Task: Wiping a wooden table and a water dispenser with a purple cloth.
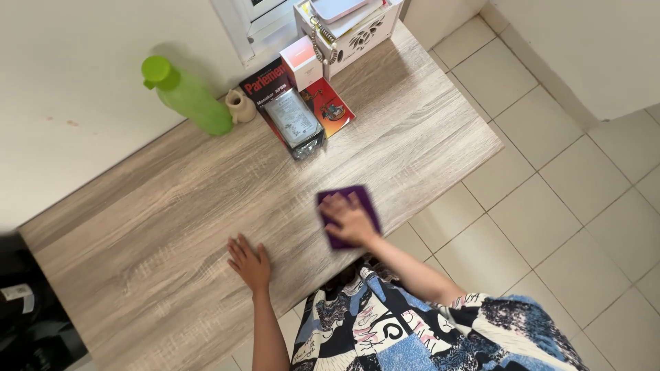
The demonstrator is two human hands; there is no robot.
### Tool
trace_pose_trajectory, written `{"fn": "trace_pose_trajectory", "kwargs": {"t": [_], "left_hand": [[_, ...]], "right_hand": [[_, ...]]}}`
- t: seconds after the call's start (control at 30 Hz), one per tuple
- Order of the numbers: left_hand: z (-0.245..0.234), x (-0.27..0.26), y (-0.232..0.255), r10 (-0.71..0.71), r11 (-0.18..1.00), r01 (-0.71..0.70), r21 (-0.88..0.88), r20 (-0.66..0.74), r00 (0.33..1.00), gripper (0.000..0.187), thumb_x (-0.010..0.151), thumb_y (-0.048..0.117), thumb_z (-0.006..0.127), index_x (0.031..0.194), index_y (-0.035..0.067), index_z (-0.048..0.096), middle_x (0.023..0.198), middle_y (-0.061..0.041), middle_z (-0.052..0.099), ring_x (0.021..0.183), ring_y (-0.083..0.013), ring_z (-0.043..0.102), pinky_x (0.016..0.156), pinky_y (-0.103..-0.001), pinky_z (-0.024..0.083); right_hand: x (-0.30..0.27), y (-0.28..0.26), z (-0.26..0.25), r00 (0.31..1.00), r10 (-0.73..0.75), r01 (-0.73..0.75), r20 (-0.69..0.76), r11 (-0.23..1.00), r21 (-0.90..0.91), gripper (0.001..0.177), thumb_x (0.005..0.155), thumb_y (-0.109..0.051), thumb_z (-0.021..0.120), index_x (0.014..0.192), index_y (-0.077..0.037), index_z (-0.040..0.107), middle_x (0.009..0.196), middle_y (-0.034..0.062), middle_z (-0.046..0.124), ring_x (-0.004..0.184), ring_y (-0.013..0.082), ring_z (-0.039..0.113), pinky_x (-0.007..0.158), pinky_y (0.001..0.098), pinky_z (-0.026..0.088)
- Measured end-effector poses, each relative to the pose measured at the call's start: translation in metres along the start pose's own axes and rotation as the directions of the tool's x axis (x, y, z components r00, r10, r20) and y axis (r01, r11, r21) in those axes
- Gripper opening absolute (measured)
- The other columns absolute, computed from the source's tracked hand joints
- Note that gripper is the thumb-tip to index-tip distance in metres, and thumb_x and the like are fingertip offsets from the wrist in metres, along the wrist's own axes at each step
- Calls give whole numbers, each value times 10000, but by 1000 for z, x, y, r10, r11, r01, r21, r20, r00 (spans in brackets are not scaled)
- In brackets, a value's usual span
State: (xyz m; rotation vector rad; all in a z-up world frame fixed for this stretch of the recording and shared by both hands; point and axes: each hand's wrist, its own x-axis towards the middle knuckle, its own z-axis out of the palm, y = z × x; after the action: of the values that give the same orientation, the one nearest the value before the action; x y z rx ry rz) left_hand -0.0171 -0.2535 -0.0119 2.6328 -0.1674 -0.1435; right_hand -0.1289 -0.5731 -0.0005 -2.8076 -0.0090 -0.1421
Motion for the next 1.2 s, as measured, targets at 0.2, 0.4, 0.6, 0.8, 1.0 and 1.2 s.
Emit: {"fn": "trace_pose_trajectory", "kwargs": {"t": [0.2, 0.4, 0.6, 0.8, 1.0, 1.2], "left_hand": [[-14, -13, 1, 77, 997, -77, -32, 12, 997, 741, 1049, 523, 395, 1654, 147, 193, 1723, -174, 98, 1597, -339, 37, 1254, -545, 0], [-16, -27, -9, 113, 993, -116, 37, 64, 992, 711, 1057, 505, 368, 1653, 162, 187, 1714, -159, 109, 1588, -328, 66, 1258, -534, 38], [-10, -39, -9, 122, 990, -124, 64, 31, 992, 674, 1070, 473, 350, 1654, 175, 193, 1729, -132, 107, 1595, -323, 73, 1260, -535, 28], [-11, -43, 3, 128, 983, -120, 137, -45, 991, 653, 1069, 434, 354, 1647, 155, 231, 1722, -134, 159, 1590, -312, 123, 1266, -517, 48], [-15, -44, 13, 115, 984, -102, 147, -83, 990, 642, 1059, 411, 367, 1647, 177, 260, 1717, -127, 208, 1583, -310, 164, 1277, -502, 64], [-18, -42, 20, 107, 985, -93, 149, -93, 990, 640, 1055, 407, 373, 1646, 184, 272, 1711, -121, 224, 1580, -313, 181, 1275, -503, 77]], "right_hand": [[-15, 141, -52, 918, 387, -395, -89, 910, -125, 704, 1007, -688, 310, 1633, -370, 259, 1735, -37, 169, 1599, 178, 102, 1274, 540, -9], [-18, 169, -56, 657, 723, -744, -214, 667, -34, 686, 1059, -610, 309, 1666, -303, 214, 1733, 46, 183, 1604, 268, 115, 1257, 619, 3], [-1, 46, -2, 843, 501, -530, -194, 835, -145, 688, 1052, -586, 294, 1650, -250, 231, 1735, 61, 158, 1589, 273, 150, 1253, 615, 20], [15, -34, 1, 972, 229, -232, -49, 970, -68, 681, 1044, -613, 329, 1641, -303, 220, 1712, 6, 195, 1586, 229, 182, 1265, 605, 61], [56, 37, 3, 917, 381, -389, -120, 920, -43, 719, 1036, -620, 346, 1645, -272, 186, 1727, 20, 183, 1576, 238, 199, 1247, 629, 67], [83, 149, -29, 772, 613, -634, -165, 762, -135, 716, 1053, -641, 292, 1667, -300, 150, 1736, 20, 132, 1597, 246, 139, 1251, 623, 31]]}}
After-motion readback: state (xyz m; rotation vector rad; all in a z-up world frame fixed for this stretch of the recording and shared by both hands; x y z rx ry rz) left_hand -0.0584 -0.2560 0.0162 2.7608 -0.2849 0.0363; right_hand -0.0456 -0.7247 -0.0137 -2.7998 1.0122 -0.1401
